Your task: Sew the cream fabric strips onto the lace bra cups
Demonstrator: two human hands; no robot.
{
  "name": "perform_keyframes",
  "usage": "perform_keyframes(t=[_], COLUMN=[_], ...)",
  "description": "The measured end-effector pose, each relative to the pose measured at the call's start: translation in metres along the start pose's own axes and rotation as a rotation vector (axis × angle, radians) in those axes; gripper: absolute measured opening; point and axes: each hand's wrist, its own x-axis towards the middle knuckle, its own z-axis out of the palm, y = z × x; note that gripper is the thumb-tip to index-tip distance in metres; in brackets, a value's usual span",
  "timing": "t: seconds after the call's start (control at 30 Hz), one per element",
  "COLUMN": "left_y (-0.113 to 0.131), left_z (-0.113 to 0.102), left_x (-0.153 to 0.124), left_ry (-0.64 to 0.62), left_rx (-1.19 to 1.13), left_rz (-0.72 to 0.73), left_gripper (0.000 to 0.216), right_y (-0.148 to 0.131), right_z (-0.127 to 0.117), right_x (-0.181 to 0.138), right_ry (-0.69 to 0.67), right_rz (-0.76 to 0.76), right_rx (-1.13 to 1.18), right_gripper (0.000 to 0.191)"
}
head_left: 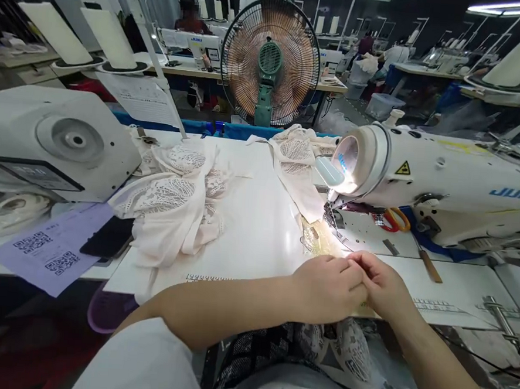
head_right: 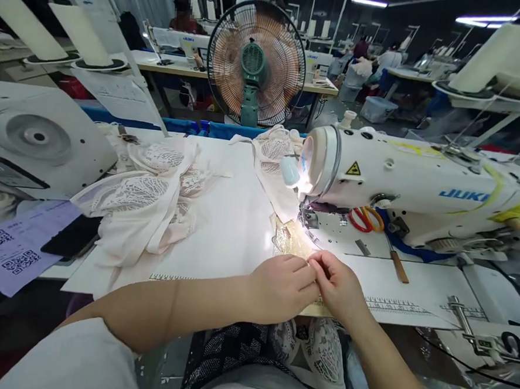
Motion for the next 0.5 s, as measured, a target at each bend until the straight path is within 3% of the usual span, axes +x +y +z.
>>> perform_keyframes(t=[0.1,0.27,0.37,0.5], left_y=[-0.009,-0.027,-0.033,-0.044], left_z=[0.010,0.019,0.019,0.016], left_x=[0.012,0.022,0.019,0.013], left_ry=[0.020,-0.262,-0.360,-0.287], left_rx=[-0.005,-0.106,-0.178,-0.431], left_rz=[-0.040,0.003,-0.126,-0.395], left_gripper=[0.021,0.012,0.012,0.017], right_y=[0.006,0.009,0.005,-0.001], right_z=[-0.012,-0.031,-0.035,-0.032], right_x=[-0.008,-0.011,-0.004,0.016], right_ry=[-0.009,-0.096,-0.164,-0.169], right_rz=[-0.061,-0.220,-0.255,-0.274], right_rx=[-0.130,-0.517,-0.623,-0.658], right_gripper=[0.013,0.024,0.031,0.031])
